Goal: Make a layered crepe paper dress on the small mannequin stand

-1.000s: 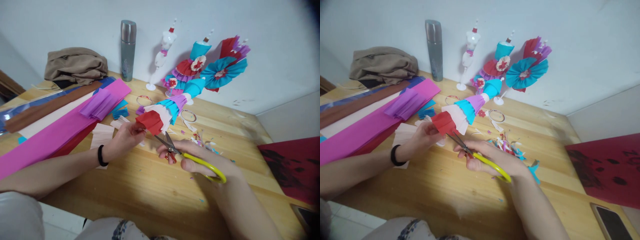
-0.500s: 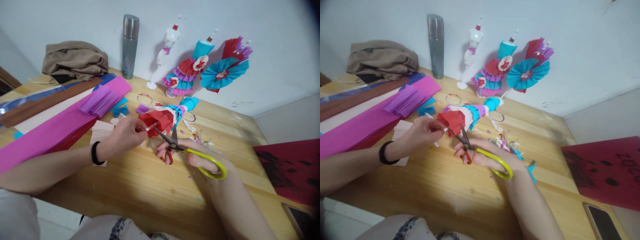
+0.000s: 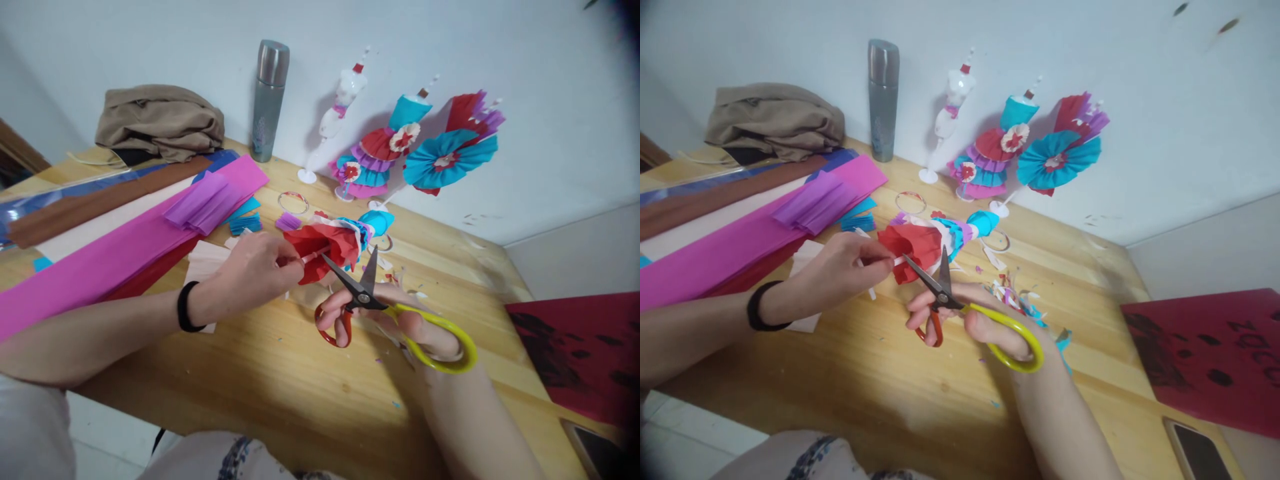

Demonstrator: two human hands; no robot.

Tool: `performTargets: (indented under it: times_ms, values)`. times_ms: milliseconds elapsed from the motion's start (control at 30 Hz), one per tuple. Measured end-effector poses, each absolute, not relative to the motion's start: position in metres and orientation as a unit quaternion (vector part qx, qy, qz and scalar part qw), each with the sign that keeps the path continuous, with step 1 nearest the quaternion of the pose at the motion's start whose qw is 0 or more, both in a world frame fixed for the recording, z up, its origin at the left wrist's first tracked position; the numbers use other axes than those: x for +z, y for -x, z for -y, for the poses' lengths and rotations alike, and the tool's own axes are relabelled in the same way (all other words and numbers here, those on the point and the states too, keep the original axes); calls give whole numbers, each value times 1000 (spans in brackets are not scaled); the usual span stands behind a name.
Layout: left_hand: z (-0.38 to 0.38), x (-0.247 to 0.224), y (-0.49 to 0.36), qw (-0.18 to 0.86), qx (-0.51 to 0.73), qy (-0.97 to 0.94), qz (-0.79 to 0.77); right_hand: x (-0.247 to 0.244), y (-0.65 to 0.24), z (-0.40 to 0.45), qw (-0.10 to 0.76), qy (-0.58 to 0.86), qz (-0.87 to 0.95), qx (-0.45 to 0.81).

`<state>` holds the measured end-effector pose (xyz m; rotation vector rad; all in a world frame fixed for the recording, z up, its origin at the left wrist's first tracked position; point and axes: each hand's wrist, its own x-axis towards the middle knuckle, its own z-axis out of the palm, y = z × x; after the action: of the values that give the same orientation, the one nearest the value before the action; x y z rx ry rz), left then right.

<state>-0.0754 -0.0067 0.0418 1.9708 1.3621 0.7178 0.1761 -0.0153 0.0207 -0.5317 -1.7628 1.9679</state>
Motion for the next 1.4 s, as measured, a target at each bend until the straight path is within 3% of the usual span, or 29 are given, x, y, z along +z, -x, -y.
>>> performTargets:
  times_ms: [467, 833, 1400]
  values:
    - [5, 37, 77, 227, 279, -762, -538, 24, -169, 18, 229, 232, 628, 707]
    - [-4, 21, 81, 208, 398, -769, -455, 22, -165, 22, 256, 211, 620, 711]
    - [-8, 17, 81, 151, 414, -780, -443, 17, -176, 24, 215, 319, 621, 684]
